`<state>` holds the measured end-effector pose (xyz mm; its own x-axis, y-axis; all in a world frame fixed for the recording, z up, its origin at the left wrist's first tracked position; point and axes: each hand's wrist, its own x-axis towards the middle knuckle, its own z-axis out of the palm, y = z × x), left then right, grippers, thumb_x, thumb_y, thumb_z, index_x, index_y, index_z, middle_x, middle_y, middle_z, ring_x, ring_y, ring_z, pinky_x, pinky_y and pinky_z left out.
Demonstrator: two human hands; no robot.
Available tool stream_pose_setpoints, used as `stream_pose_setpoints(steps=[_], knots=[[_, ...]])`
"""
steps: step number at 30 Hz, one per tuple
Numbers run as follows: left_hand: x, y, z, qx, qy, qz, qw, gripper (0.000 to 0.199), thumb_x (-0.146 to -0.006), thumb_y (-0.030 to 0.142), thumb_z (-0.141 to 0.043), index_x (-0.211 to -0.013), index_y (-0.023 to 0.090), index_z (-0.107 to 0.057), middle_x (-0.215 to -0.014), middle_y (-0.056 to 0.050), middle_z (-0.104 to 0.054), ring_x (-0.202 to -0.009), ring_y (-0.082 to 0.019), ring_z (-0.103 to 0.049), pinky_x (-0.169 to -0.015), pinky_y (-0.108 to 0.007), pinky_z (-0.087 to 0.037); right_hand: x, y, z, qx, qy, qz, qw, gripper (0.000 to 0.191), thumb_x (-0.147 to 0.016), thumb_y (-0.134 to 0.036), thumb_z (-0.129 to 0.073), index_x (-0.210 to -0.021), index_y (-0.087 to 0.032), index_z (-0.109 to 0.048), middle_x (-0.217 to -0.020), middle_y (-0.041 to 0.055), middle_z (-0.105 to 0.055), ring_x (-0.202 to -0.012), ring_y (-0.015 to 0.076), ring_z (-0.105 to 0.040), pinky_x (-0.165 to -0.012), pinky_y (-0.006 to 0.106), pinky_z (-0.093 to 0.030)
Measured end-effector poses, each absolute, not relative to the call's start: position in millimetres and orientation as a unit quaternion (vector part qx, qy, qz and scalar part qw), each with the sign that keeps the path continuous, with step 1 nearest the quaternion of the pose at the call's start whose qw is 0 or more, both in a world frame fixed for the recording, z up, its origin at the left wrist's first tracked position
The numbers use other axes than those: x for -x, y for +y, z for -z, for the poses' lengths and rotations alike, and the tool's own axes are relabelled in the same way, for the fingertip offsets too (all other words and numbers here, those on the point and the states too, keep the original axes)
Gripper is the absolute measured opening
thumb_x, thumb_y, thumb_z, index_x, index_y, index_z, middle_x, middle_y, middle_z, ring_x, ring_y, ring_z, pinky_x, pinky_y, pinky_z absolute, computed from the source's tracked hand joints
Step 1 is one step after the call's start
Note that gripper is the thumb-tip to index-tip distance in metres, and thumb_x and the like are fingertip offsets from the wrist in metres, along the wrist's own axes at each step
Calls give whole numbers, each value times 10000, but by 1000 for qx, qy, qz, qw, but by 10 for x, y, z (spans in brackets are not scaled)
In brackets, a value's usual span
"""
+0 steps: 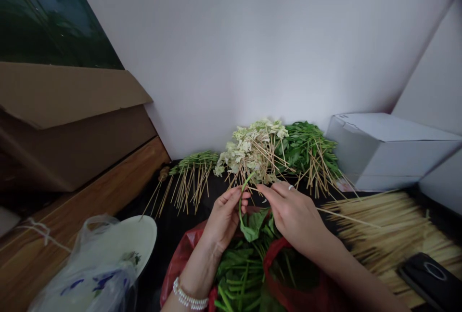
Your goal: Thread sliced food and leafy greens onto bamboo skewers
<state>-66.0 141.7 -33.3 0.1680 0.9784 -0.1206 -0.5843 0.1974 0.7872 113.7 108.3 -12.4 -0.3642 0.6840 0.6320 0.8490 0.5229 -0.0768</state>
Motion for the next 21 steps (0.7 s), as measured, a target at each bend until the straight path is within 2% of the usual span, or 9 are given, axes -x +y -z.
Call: stream_pose_setpoints(steps=[7, 14, 21], knots=[[652, 1421, 328, -298, 324, -568, 695, 282, -695, 198, -906, -926, 106, -773, -800, -45, -787, -616, -69, -669, -569, -130, -546, -1151, 1050, 156, 483, -814, 114, 300, 419, -938, -58, -458, -1270, -210, -662, -911, 44, -694, -718, 177, -673, -583, 275, -461], [639, 1427, 322, -289, 331, -567, 697, 214, -724, 161, -875, -909, 109, -779, -786, -46, -786, -598, -69, -661, -549, -129, -537, -1169, 1049, 155, 512, -802, 110, 286, 447, -927, -48, -466, -1282, -241, -656, -911, 35, -702, -712, 147, -670, -577, 244, -430], [628, 1416, 313, -300, 330, -567, 692, 267, -688, 186, -904, -909, 99, -781, -792, -54, -791, -599, -71, -662, -554, -132, -534, -1153, 1062, 184, 511, -805, 107, 282, 423, -948, -75, -466, -1291, -238, -652, -933, 40, -705, -731, 153, -678, -587, 251, -433]])
